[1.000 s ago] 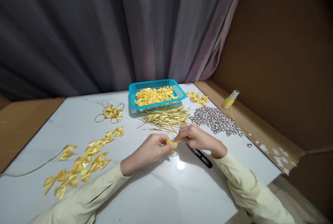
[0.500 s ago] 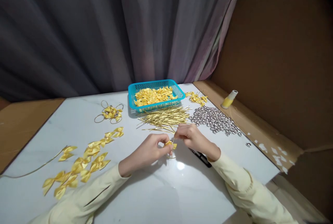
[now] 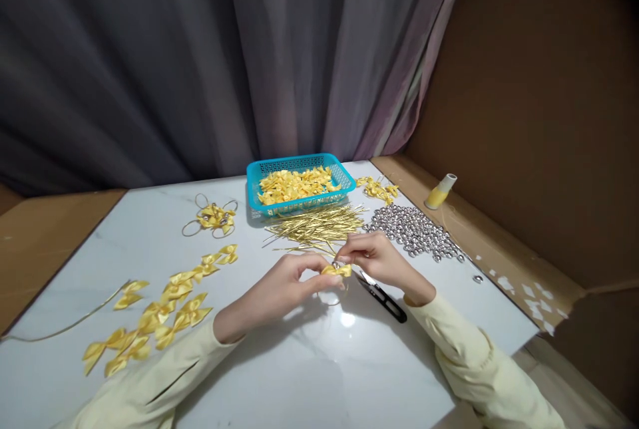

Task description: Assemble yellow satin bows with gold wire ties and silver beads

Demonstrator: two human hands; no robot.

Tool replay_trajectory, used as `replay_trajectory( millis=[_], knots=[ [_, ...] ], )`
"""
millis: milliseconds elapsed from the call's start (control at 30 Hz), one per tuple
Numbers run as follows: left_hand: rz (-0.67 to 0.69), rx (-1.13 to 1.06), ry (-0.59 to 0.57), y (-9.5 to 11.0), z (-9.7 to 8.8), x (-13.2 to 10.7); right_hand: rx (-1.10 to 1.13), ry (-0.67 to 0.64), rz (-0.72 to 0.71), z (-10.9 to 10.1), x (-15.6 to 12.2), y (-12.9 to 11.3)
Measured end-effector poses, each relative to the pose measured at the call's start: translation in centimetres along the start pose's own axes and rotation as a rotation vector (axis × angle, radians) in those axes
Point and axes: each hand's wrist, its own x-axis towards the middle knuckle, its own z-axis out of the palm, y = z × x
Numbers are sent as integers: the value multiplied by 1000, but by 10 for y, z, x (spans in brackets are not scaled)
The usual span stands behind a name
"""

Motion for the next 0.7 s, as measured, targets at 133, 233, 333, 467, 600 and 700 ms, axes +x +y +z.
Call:
replay_trajectory(
  millis=[133,233,333,467,600,700],
  knots=[
    [40,82,32,3,-2,-3,7,-2,-2,-4,1,-6],
    [48,148,49,4,-2,-4,11,-12,-3,-5,0,-8],
    [40,185,62,4,-2,-5,19,-25,2,-8,-1,-9],
    [43,192,65,5,-2,-5,5,-38,9,-11,-2,-11],
    [48,183,61,5,-2,-5,7,-50,10,-13,-4,-12],
    [41,172,60,6,-2,-6,44,-75,4,-14,-5,-15]
  ],
)
